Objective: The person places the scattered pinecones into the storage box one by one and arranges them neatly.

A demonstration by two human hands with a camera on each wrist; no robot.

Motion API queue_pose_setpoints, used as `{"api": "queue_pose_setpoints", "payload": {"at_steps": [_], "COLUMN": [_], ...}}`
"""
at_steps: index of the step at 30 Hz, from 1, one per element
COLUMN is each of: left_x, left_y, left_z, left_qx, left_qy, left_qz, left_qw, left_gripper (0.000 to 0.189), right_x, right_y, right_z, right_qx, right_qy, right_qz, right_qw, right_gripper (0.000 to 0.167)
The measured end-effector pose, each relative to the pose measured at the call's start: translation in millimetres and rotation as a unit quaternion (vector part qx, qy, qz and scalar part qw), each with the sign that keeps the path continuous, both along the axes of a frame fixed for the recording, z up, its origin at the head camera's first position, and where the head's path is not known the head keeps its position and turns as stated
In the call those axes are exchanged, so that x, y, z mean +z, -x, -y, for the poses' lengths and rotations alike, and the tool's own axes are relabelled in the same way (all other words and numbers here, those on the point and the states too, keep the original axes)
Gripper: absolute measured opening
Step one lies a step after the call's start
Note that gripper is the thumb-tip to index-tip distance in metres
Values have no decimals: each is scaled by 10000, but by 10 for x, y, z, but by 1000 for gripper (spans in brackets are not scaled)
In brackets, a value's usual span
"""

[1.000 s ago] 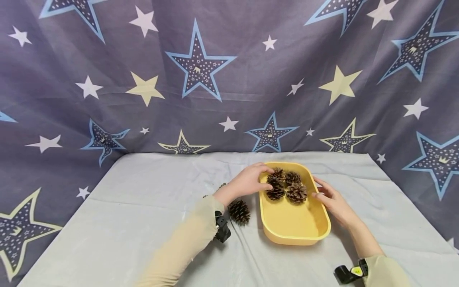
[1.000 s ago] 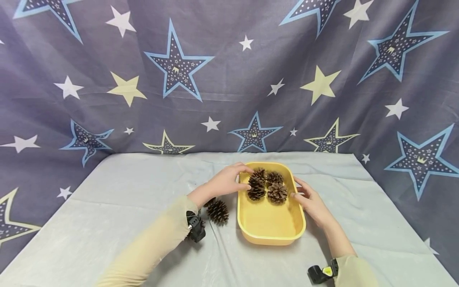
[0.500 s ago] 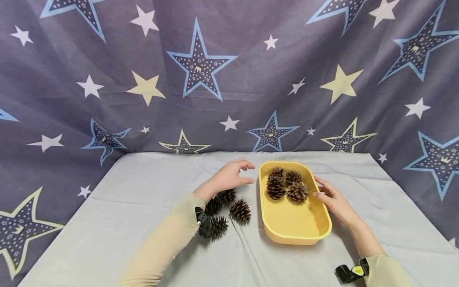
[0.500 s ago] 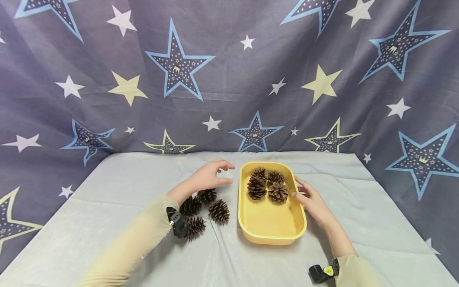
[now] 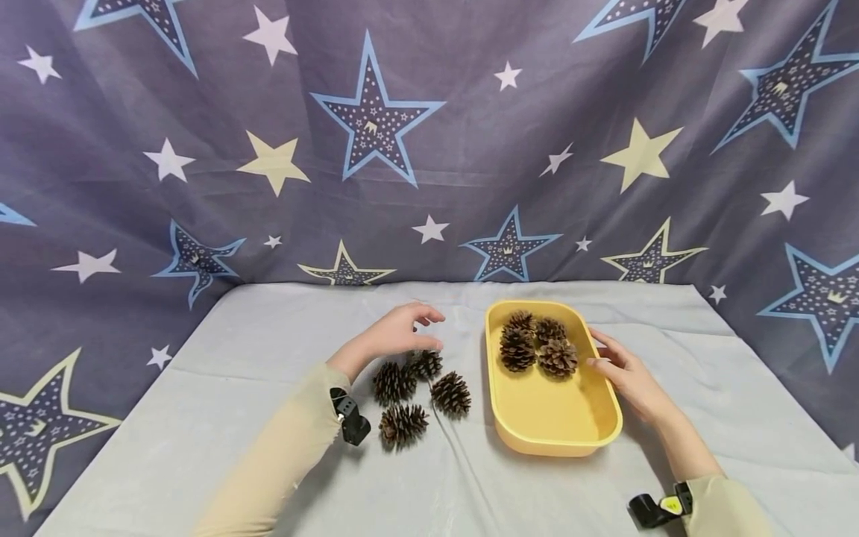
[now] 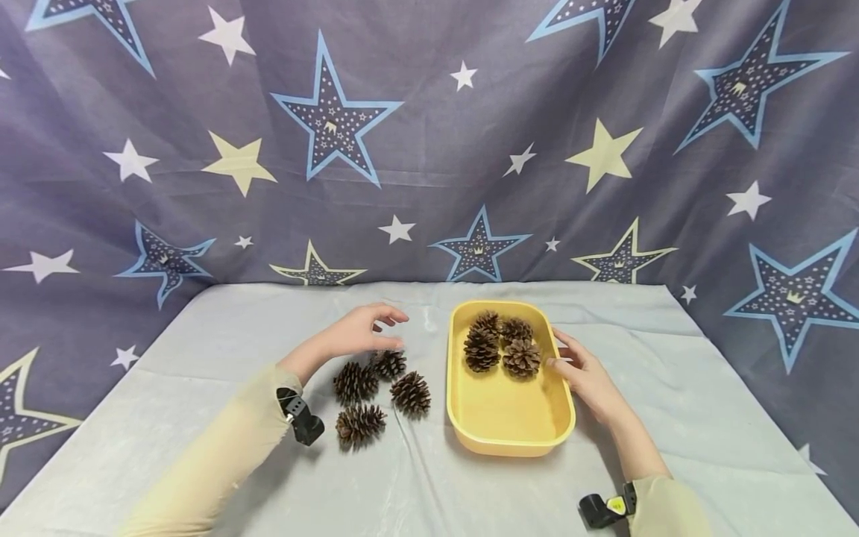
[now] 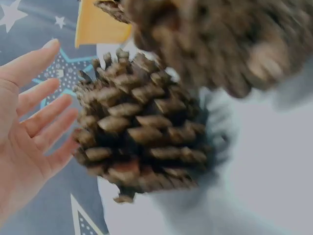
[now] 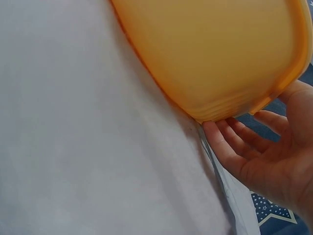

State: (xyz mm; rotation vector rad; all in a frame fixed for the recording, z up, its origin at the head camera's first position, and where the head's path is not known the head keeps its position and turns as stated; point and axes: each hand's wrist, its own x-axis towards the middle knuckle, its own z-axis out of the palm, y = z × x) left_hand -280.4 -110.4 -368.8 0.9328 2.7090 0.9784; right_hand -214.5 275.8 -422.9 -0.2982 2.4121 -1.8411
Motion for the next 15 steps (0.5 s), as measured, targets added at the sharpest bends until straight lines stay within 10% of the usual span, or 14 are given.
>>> {"api": "queue_pose_setpoints", "payload": {"at_steps": [15], "left_x": [-167], "left_y": [-84], "left_z": [32], "left_qx": [-145], "left_qy": [702], "left_qz": [342], "left_qw": [9968], "left_gripper": [57], "right_x": [-16], "right_y": [7], "right_z": [-4], "right_qx": [5], "right_qy": [37], "right_qz": [-22], "right_qw": [10000], "right_gripper": [62]}}
